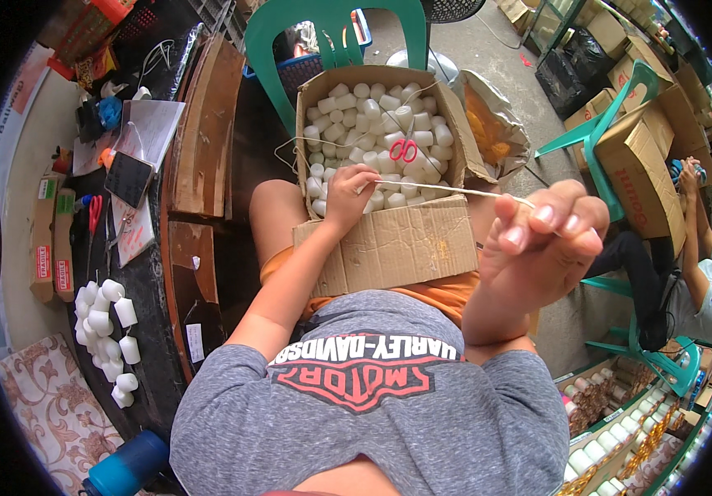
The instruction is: The person sits with a box of white cylindrical objects on their lap and repeatedly picks up an object, inserts a wick, and places it back in the box. The person continues this repetitive assembly process throughout the clip.
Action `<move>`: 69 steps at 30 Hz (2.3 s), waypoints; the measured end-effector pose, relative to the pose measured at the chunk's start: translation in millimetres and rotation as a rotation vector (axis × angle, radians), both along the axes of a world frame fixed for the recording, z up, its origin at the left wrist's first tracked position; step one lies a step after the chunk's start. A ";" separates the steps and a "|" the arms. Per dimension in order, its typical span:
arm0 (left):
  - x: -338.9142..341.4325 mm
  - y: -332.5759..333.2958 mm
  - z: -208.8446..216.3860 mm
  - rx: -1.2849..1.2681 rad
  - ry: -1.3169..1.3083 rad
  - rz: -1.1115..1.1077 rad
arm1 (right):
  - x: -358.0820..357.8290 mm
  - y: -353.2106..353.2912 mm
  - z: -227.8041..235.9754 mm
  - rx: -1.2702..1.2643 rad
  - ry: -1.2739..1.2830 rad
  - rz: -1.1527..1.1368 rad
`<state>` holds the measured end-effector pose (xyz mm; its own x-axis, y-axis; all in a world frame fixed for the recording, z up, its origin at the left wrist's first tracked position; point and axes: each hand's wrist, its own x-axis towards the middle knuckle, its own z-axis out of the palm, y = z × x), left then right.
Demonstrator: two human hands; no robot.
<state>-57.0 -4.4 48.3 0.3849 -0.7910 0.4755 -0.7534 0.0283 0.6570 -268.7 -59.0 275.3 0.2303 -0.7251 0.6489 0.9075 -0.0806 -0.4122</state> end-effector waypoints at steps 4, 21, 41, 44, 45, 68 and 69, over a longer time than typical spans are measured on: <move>1.6 1.0 -6.8 -0.015 0.150 0.044 | 1.7 -9.7 -5.2 -0.075 0.042 -0.282; 15.4 0.3 -22.1 0.117 0.465 0.018 | 98.6 -37.0 -193.5 -0.130 1.546 -0.075; 14.2 -2.0 -21.3 0.003 0.701 -0.028 | 110.2 -23.6 -223.6 -0.632 1.292 -0.617; 19.4 -1.5 -27.6 0.074 0.504 -0.038 | 107.1 -26.6 -214.8 -0.710 1.296 -0.692; 18.4 -1.9 -26.9 0.095 0.440 -0.043 | 104.3 -28.7 -212.0 -0.735 1.299 -0.716; 31.4 1.1 -40.2 0.276 1.143 -0.221 | 96.9 -52.3 -230.5 -0.465 1.326 -0.121; 30.6 2.4 -39.6 0.278 1.143 -0.218 | 96.8 -49.9 -229.8 -0.426 1.321 -0.102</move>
<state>-26.5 -2.1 8.8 0.3188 -0.9135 -0.2526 0.2735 -0.1665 0.9473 -171.9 -108.9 45.5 0.7978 -0.5792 0.1675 -0.1474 -0.4568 -0.8772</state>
